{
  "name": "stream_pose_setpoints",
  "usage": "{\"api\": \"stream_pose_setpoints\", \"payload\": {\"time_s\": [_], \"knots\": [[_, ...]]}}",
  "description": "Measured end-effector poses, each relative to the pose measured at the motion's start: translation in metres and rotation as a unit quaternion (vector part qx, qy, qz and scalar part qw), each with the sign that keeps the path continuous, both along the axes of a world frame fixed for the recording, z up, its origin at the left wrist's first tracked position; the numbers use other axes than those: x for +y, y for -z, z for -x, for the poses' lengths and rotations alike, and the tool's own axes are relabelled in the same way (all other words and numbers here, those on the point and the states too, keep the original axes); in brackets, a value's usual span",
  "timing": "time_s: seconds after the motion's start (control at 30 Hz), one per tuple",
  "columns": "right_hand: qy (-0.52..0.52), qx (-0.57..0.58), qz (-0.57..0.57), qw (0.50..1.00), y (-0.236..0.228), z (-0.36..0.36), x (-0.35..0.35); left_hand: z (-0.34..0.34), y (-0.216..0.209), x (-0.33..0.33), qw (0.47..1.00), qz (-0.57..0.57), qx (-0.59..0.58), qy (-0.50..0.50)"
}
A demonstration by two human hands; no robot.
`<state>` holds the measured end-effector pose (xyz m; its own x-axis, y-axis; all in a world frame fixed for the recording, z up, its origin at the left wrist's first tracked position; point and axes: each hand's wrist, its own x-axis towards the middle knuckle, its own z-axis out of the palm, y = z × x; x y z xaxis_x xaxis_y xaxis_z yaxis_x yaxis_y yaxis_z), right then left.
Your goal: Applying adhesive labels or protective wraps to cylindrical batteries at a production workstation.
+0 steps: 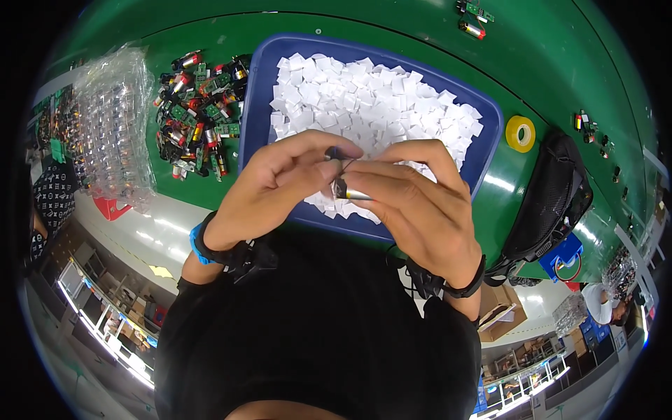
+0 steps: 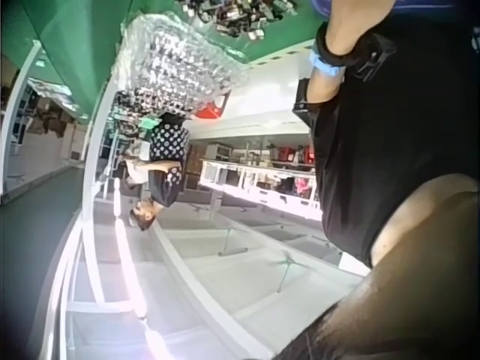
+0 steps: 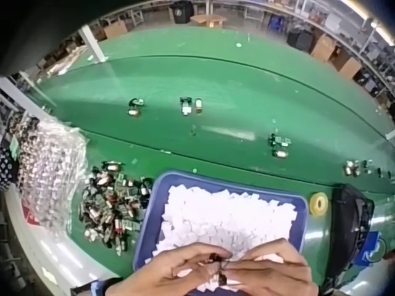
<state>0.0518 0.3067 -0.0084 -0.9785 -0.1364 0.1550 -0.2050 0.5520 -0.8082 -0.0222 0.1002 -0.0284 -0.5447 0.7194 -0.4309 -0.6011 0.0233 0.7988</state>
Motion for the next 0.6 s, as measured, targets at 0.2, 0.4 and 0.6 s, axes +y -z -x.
{"api": "stream_pose_setpoints", "payload": {"time_s": [0.2,0.4,0.6], "knots": [[-0.008,0.018,-0.032,0.999,0.000,-0.001,-0.003,-0.001,0.005,0.000,0.998,0.009,-0.058,0.025],[0.031,0.066,-0.116,0.991,-0.002,0.000,-0.011,0.002,0.007,-0.006,0.994,0.023,0.082,0.062],[0.037,0.109,-0.133,0.984,-0.009,0.011,-0.011,0.013,-0.008,-0.009,0.990,0.022,0.092,0.106]]}}
